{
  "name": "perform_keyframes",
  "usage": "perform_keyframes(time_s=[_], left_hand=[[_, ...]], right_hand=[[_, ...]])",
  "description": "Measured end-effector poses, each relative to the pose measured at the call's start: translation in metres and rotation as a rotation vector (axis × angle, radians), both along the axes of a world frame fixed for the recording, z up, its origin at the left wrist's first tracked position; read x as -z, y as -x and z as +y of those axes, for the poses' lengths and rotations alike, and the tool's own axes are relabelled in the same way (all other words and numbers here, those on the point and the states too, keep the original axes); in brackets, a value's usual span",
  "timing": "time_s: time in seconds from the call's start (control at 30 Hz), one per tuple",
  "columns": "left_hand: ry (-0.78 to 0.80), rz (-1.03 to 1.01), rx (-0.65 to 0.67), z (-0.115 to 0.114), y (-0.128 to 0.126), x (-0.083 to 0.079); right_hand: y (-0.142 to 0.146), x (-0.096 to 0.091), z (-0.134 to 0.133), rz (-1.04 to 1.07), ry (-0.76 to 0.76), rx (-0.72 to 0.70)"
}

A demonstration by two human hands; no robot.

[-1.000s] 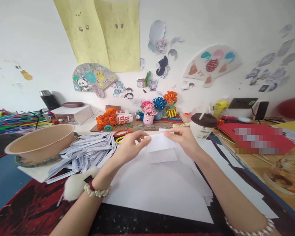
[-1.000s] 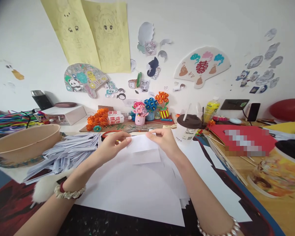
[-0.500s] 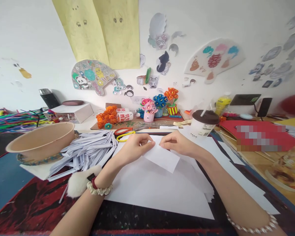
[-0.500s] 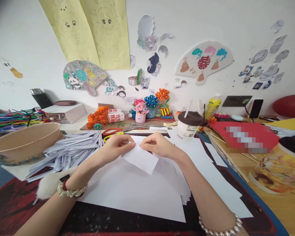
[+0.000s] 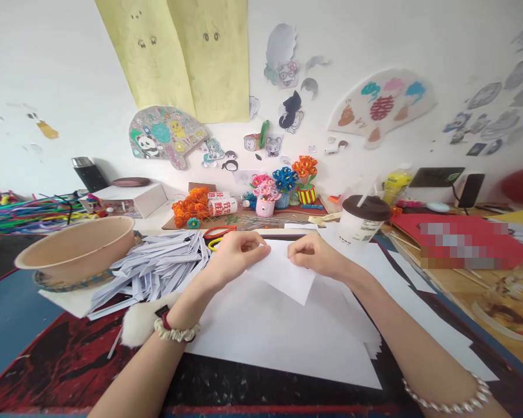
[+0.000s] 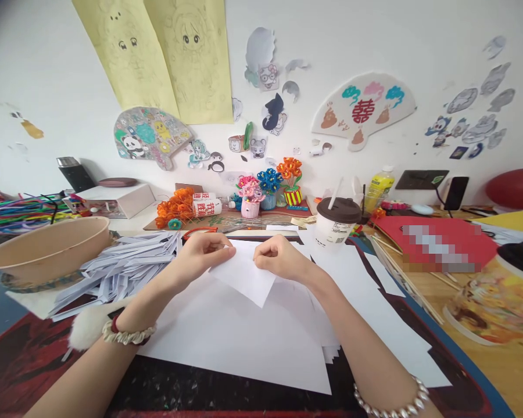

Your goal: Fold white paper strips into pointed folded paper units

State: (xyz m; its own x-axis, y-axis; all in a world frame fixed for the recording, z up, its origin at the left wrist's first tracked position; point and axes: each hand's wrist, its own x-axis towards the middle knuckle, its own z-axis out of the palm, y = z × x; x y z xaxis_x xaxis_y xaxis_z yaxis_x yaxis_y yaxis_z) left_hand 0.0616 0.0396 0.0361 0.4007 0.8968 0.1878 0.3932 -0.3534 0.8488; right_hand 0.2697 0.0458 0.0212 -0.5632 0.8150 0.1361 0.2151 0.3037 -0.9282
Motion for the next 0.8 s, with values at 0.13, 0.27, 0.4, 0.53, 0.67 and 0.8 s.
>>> perform_keyframes(time_s=[0.13, 0.27, 0.4, 0.53, 0.67, 0.8], left_hand=[[0.031, -0.064, -0.043, 0.004, 0.012, -0.009], [0.03, -0.187, -0.172, 0.009, 0.03, -0.017], [0.0, -0.278, -0.23, 0.01, 0.035, -0.02], [-0.013, -0.212, -0.157, 0.006, 0.022, -0.015], [-0.077, -0.039, -0.111, 0.004, 0.012, -0.009], [-0.371, 0.187, -0.159, 0.002, 0.009, -0.007]], right_hand=[[-0.007, 0.0, 0.001, 0.004, 0.005, 0.038], [-0.021, 0.001, 0.007, 0.027, -0.051, 0.101], [-0.025, 0.002, 0.012, 0.143, -0.1, 0.265], [-0.009, 0.004, 0.009, 0.176, -0.075, 0.308], [0.004, 0.01, 0.006, 0.165, -0.045, 0.293], [0.006, 0.013, 0.005, 0.108, -0.216, 0.359]])
